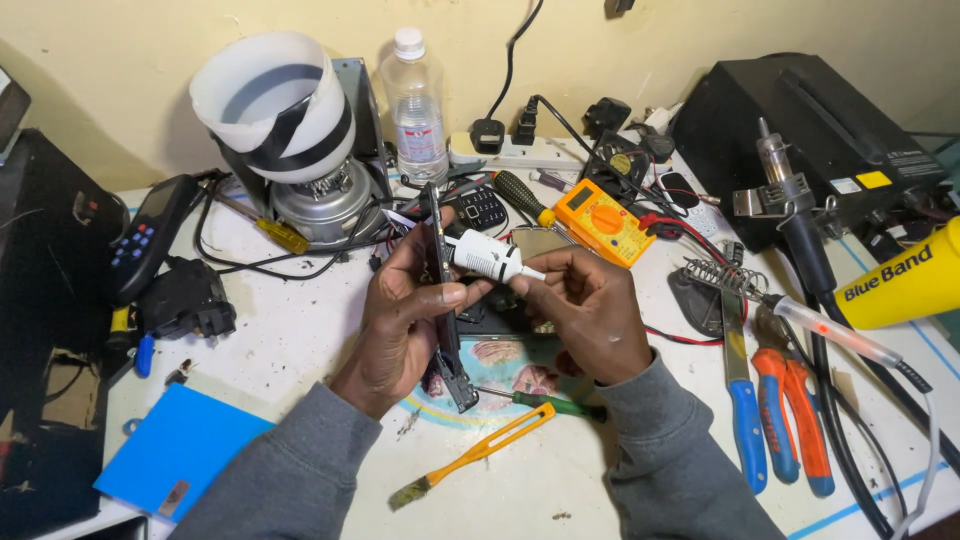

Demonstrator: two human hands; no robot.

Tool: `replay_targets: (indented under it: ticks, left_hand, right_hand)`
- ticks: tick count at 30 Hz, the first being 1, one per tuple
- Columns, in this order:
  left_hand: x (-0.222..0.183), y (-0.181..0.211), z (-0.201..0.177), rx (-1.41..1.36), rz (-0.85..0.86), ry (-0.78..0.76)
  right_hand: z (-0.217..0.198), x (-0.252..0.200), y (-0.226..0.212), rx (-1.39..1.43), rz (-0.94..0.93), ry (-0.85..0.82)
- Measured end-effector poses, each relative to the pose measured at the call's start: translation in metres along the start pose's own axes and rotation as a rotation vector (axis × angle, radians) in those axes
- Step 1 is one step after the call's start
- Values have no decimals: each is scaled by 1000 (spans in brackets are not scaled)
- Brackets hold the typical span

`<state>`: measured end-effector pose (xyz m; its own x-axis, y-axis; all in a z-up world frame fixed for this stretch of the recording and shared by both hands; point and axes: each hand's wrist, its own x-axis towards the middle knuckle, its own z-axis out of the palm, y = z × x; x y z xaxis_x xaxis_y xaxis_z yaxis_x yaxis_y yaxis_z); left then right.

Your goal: Cleaning the frame and internal components of a disassembled mobile phone using cleaning liquid and a small scraping tool.

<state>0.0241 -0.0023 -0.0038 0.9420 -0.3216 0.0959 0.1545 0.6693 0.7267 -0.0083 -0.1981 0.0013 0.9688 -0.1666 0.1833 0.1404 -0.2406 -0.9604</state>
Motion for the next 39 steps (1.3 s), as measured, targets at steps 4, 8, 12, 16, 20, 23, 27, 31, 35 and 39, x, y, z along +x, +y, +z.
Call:
replay_targets:
  ticks: [4,8,12,16,20,23,27,31,35,39]
  left_hand:
    - [-2,-1,1,-28,-33,21]
    - [1,-3,-8,-97,30,-15]
    - [-3,5,-7,-176,-2,-96]
    - [-7,3,-7,-242,-14,-180]
    - [-10,3,-3,-275,-50,-242]
    - [-13,5,-2,-292,-49,-268]
    - [-13,6,-4,-245,-52,-268]
    - [-15,13,1,-165,-61,-304]
    - [-20,20,12,27,-113,-317]
    - [-22,8,6,-1,-66,-323]
  right_hand:
    - [-2,-2,-2,84,-32,-10]
    - [-17,2,-1,-20,-194,92]
    - [-25,11,5,457,-1,231]
    - [-31,15,25,787,145,57]
    - [-17,8,19,665,177,-67]
    - [-9,2,11,527,121,-141]
    - [-12,4,7,633,280,-247]
    - [-8,4,5,512,381,-208]
    - [-5,1,-1,223,373,-262]
    - [-15,6,4,388,472,-144]
